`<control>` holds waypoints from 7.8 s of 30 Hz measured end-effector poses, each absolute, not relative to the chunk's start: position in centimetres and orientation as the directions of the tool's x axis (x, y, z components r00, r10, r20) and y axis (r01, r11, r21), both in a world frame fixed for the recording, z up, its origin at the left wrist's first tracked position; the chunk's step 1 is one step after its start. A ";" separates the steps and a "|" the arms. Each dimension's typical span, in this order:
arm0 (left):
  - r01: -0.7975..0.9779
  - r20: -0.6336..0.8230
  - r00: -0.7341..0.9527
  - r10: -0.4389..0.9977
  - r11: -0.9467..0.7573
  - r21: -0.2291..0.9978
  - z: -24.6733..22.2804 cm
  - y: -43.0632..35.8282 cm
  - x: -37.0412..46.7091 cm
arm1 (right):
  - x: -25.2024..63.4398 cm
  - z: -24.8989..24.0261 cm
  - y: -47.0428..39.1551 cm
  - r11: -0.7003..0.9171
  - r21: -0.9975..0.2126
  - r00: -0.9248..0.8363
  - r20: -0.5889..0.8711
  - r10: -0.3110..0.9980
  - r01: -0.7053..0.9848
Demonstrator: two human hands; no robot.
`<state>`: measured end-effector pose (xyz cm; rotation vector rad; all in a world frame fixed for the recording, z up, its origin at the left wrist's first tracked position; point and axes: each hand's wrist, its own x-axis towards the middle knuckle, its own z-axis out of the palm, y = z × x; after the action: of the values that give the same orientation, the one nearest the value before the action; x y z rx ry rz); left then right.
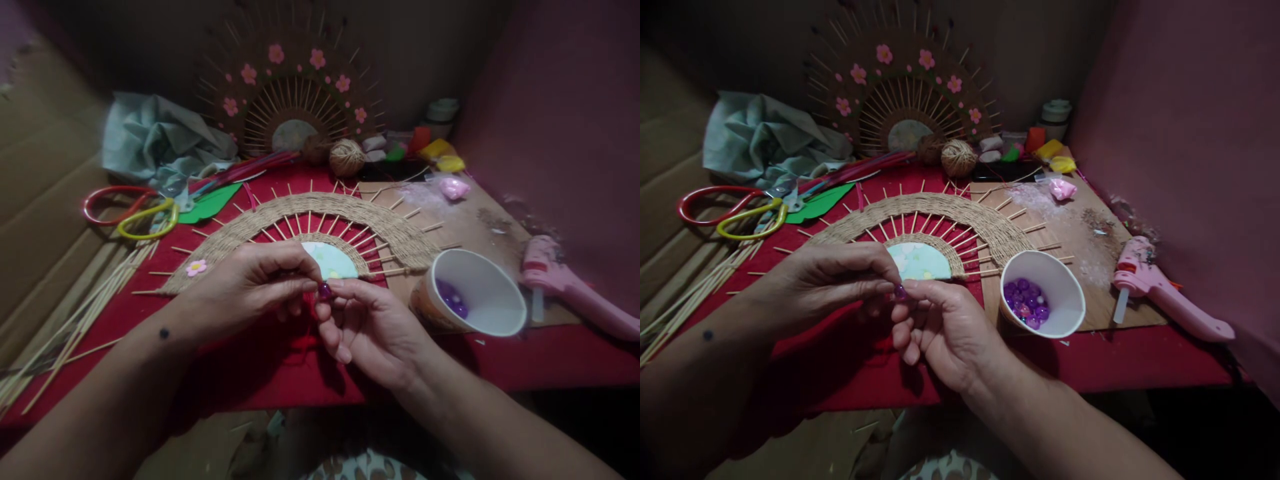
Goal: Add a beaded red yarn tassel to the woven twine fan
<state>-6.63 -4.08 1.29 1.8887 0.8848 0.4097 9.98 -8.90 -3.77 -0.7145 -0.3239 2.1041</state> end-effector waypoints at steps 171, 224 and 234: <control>0.462 0.111 0.673 0.731 -0.533 0.709 0.9 -3.9 -7.0 | 9.9 -3.9 -9.0 -0.533 -0.452 -0.405 -0.354 0.843 -0.715; 0.460 0.020 0.705 0.709 -0.478 0.748 1.0 -4.1 -7.0 | 10.3 -3.2 -9.3 -0.355 -0.607 -0.301 -0.193 0.934 -0.711; 0.432 -0.034 0.828 0.560 -0.596 0.677 2.1 -3.9 -7.5 | 11.6 2.9 -11.0 -0.136 -0.804 -0.225 -0.003 0.974 -0.579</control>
<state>-7.48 -3.91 2.15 2.2998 0.7222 0.2364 11.63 -11.00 2.87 -0.6648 -0.8303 1.6509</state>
